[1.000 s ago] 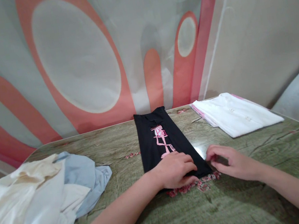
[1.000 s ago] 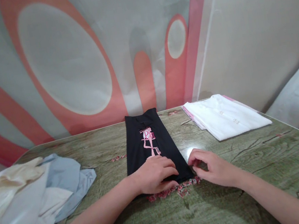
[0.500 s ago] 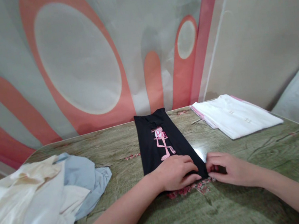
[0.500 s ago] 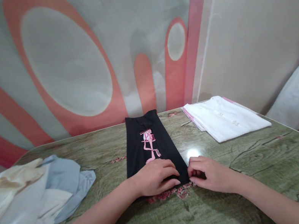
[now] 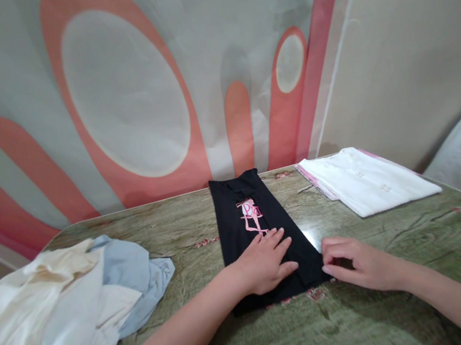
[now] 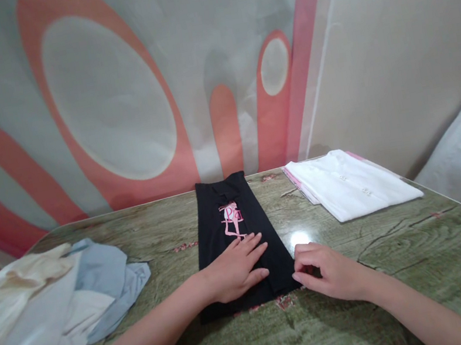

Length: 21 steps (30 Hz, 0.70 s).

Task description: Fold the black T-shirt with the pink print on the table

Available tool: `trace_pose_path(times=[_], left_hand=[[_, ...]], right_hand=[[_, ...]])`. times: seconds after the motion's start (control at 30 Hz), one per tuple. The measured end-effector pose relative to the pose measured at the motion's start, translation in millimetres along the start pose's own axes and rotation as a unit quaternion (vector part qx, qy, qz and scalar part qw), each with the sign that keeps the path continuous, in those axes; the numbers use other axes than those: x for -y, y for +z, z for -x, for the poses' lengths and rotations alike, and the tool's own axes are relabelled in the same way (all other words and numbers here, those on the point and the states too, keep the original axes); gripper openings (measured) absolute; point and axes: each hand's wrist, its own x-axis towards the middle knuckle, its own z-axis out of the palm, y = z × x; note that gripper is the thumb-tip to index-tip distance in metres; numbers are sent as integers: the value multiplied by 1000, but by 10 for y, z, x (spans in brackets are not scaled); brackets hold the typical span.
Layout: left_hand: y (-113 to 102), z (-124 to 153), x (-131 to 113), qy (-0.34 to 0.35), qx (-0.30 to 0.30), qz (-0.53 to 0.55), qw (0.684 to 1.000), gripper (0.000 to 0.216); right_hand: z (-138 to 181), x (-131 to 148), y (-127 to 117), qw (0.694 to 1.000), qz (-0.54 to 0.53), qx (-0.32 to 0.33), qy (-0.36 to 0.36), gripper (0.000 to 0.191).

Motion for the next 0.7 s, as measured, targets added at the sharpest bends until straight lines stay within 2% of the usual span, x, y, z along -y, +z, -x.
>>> trace_pose_path(times=[0.07, 0.13, 0.23, 0.3, 0.37, 0.47, 0.57, 0.7], left_hand=[[-92, 7, 60, 14, 8, 12, 1000, 56], [-181, 28, 162, -1, -2, 8, 1000, 53], [-262, 132, 297, -86, -27, -23, 996, 52], [-266, 264, 313, -137, -23, -36, 990, 56], [-238, 429, 260, -153, 1, -33, 988, 60], [-175, 656, 114, -143, 32, -16, 989, 63], [-118, 787, -5, -130, 32, -6, 991, 64], [-52, 826, -70, -127, 19, -2, 992, 67]], right_hand=[[8, 2, -7, 1000, -6, 1, 1, 22], [7, 3, -23, 1000, -19, 2, 4, 24], [-18, -10, -57, 999, -36, -7, 7, 24], [-57, -38, -67, 999, -36, -24, 0, 19], [-120, -82, -53, 999, -22, -43, -14, 18], [-267, -169, 6, 997, 25, -72, -21, 27], [-485, -260, 67, 994, 68, -85, -6, 40], [-863, -342, 128, 988, 121, -92, -2, 54]])
